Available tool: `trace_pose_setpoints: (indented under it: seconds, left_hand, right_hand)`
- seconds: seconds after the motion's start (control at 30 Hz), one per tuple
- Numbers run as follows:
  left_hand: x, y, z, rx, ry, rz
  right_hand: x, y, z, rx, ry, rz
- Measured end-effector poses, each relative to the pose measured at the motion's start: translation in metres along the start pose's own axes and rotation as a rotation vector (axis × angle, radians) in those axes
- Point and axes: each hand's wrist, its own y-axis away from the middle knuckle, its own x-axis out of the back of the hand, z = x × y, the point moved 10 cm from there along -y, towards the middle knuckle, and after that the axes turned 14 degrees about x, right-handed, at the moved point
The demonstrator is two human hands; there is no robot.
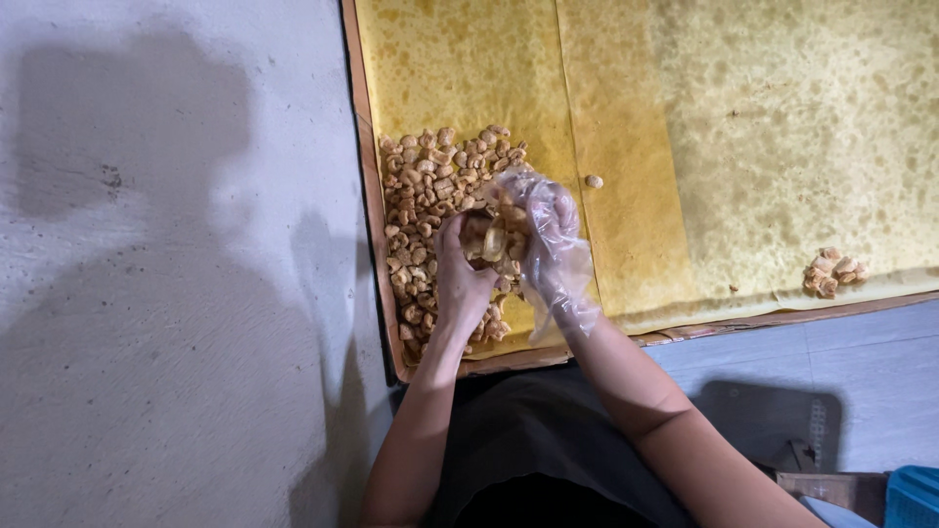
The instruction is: The person spreads dried fruit pieces on a large yellow tray, then scoops them into clear plastic bags, weighs each bag on a digital scale, and places the sealed bags into a blue basket. The process is repeated multiple times.
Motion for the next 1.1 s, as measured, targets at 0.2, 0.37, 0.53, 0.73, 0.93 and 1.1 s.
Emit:
trace_pose_setpoints:
  seconds: [0.2, 0.37, 0.53, 0.73, 0.93, 1.1]
  left_hand:
    - [-0.016, 0.015, 0.032, -0.032, 0.044, -0.106]
    - [-0.018, 0.004, 0.026, 0.184, 0.264, -0.223]
    - [-0.010, 0.009, 0.021, 0.068, 0.202, -0.157]
    - [0.002, -0.002, 0.060, -0.280, -0.110, 0.004]
    - [0.004, -0.007, 0.007, 0.272, 0.100, -0.186]
    - [0.002, -0.013, -0.015, 0.318, 0.240, -0.281]
  right_hand:
    - [-0.007, -0.012, -0.019, -0.007, -0.056, 0.143]
    - [-0.034, -0.028, -0.044, 0.131, -0.119, -0.050]
    - [-0.027, -0.022, -0.055, 0.160, -0.059, -0.091]
    - [-0.004, -0.013, -0.011, -0.054, 0.129, 0.033]
    - [-0.023, -0.007, -0.024, -0.034, 0.143, -0.287]
    - [-0.085, 0.002, -0.045, -0.108, 0.302, -0.790]
